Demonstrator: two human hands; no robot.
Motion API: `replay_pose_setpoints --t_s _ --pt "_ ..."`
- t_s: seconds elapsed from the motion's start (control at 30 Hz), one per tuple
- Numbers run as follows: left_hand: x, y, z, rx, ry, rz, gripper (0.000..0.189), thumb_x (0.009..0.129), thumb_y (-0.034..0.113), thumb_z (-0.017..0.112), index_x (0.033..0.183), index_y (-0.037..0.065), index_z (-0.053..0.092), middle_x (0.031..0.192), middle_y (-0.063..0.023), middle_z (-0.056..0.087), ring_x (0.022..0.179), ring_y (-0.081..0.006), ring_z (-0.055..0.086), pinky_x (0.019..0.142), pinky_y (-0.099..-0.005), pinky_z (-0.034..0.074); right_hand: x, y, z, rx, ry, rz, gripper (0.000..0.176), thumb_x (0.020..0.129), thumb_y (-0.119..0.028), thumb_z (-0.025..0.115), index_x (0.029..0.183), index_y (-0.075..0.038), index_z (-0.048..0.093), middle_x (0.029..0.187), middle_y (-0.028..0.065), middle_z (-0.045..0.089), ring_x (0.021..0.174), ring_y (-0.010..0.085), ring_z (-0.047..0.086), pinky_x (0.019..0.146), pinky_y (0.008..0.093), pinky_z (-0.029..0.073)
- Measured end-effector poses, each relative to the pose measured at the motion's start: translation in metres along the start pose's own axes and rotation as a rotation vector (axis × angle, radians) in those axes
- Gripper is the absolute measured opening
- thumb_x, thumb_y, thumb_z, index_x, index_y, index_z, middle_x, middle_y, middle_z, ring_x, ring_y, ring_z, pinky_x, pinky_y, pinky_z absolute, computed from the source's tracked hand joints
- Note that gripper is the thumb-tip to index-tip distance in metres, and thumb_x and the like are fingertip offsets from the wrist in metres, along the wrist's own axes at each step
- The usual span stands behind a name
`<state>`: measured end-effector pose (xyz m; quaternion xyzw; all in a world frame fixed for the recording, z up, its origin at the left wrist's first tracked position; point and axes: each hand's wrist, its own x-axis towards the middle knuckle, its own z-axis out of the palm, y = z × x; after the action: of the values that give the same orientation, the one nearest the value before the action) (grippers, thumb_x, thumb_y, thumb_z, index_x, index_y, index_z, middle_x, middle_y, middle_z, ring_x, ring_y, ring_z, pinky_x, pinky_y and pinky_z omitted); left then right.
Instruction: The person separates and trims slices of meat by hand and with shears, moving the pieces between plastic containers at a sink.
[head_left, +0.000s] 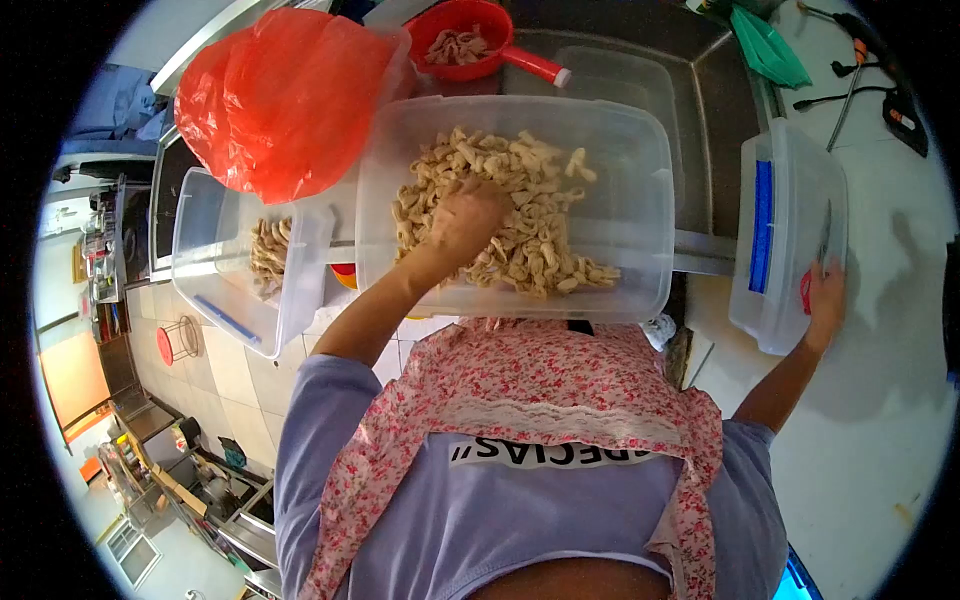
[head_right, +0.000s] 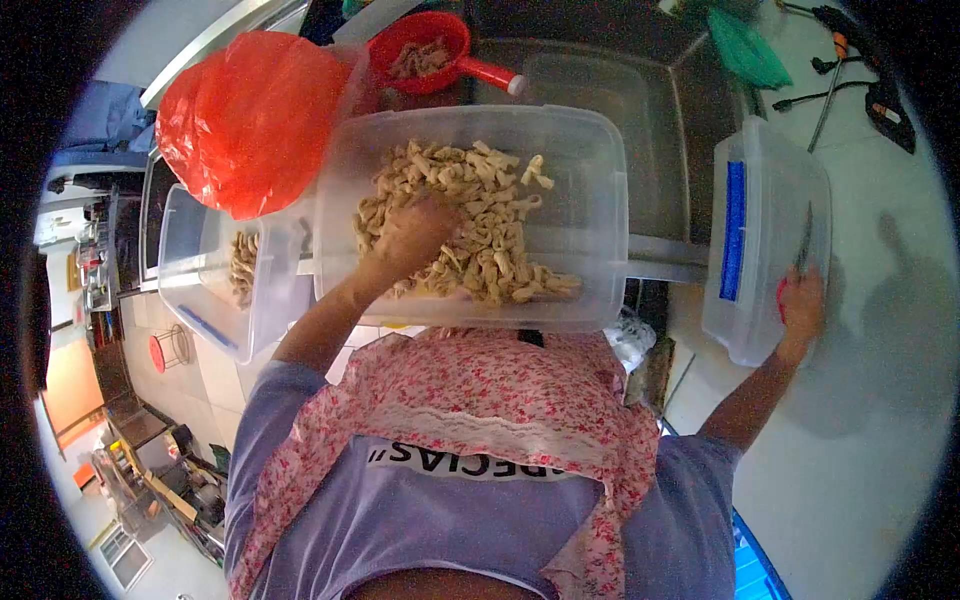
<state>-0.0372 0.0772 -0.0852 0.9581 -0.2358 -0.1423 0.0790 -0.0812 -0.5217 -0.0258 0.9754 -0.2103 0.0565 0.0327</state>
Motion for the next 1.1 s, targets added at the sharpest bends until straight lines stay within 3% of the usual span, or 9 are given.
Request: replay_pose_setpoints --t_s 0.1,0.23,0.37,0.53,0.7,0.9,0.97,1.03,1.1 --pt "0.004 -0.007 -0.012 -0.737 0.148 -0.097 0.022 0.088 0.014 0.057 0.108 0.008 0.061 0.099 -0.0097 0.058 0.097 -0.0268 0.059 0.089 -0.0416 0.046 -0.012 -0.101 -0.029 0.485 0.074 -0.041 0.038 0.088 -0.023 0.06 0.122 -0.006 0.056 0.115 0.017 0.062 0.103 0.025 0.061 0.086 0.0335 0.048" --pt "0.006 0.006 -0.034 -2.044 0.091 -0.225 0.023 0.096 0.015 0.045 0.115 0.006 0.054 0.095 -0.0064 0.057 0.084 -0.0223 0.064 0.08 -0.038 0.052 -0.025 -0.241 -0.023 1.038 -0.159 -0.533 0.04 0.088 -0.015 0.061 0.127 -0.011 0.054 0.115 0.0082 0.063 0.1 0.0172 0.061 0.088 0.0295 0.048" --pt "0.008 0.021 -0.041 -2.397 -0.037 -0.135 0.04 0.096 0.043 0.045 0.112 0.007 0.053 0.086 -0.0025 0.053 0.067 -0.0132 0.049 0.066 -0.029 0.044 -0.065 -0.345 -0.043 1.017 -0.54 -0.719 0.045 0.086 -0.015 0.062 0.13 -0.012 0.053 0.109 0.0074 0.064 0.092 0.0156 0.061 0.083 0.0302 0.049" --pt "0.033 0.03 -0.05 -2.188 0.119 -0.383 0.041 0.095 0.05 0.042 0.076 0.014 0.044 0.055 0.0036 0.034 0.044 -0.009 0.027 0.039 -0.0233 0.023 -0.072 -0.361 -0.037 1.127 -0.592 -0.676 0.041 0.088 -0.016 0.06 0.129 -0.01 0.054 0.108 0.0065 0.063 0.092 0.0139 0.059 0.085 0.0292 0.048" --pt "0.113 0.078 -0.121 -1.842 0.221 -0.329 0.034 0.093 0.037 0.044 0.07 0.012 0.046 0.056 0.0012 0.039 0.045 -0.0121 0.035 0.04 -0.0282 0.027 -0.052 -0.325 -0.023 1.294 -0.583 -0.401 0.035 0.09 -0.015 0.06 0.123 -0.004 0.056 0.099 0.0079 0.067 0.087 0.0128 0.062 0.078 0.0268 0.051" --pt "0.194 0.13 -0.173 -1.649 0.324 -0.193 0.035 0.092 0.038 0.042 0.072 0.011 0.05 0.056 -0.0011 0.045 0.043 -0.0156 0.039 0.04 -0.0322 0.031 -0.042 -0.289 -0.008 1.41 -0.502 -0.333 0.031 0.091 -0.017 0.057 0.119 -0.003 0.058 0.097 0.0068 0.067 0.085 0.0111 0.062 0.078 0.0256 0.05" --pt "0.227 0.129 -0.164 -1.531 0.339 -0.332 0.037 0.093 0.04 0.041 0.075 0.009 0.053 0.057 -0.0017 0.046 0.045 -0.0163 0.041 0.041 -0.0336 0.033 -0.044 -0.278 -0.011 1.37 -0.47 -0.281 0.032 0.091 -0.017 0.058 0.12 -0.004 0.059 0.097 0.0063 0.067 0.084 0.0115 0.062 0.078 0.0253 0.05" --pt "0.273 0.097 -0.113 -1.296 0.431 -0.107 0.046 0.094 0.045 0.035 0.083 0.006 0.056 0.066 -0.0052 0.053 0.05 -0.02 0.045 0.046 -0.0357 0.036 -0.044 -0.265 -0.007 1.3 -0.376 -0.296 0.032 0.09 -0.017 0.06 0.12 -0.005 0.059 0.097 0.006 0.067 0.083 0.0116 0.063 0.077 0.0253 0.05" --pt "0.231 0.101 -0.128 -1.666 0.122 -0.347 0.051 0.095 0.05 0.033 0.087 0.005 0.056 0.076 -0.009 0.059 0.059 -0.0217 0.052 0.052 -0.0378 0.041 -0.038 -0.25 0.01 1.193 -0.219 -0.376 0.033 0.089 -0.018 0.061 0.12 -0.007 0.059 0.097 0.0059 0.068 0.083 0.0115 0.063 0.075 0.0255 0.05"
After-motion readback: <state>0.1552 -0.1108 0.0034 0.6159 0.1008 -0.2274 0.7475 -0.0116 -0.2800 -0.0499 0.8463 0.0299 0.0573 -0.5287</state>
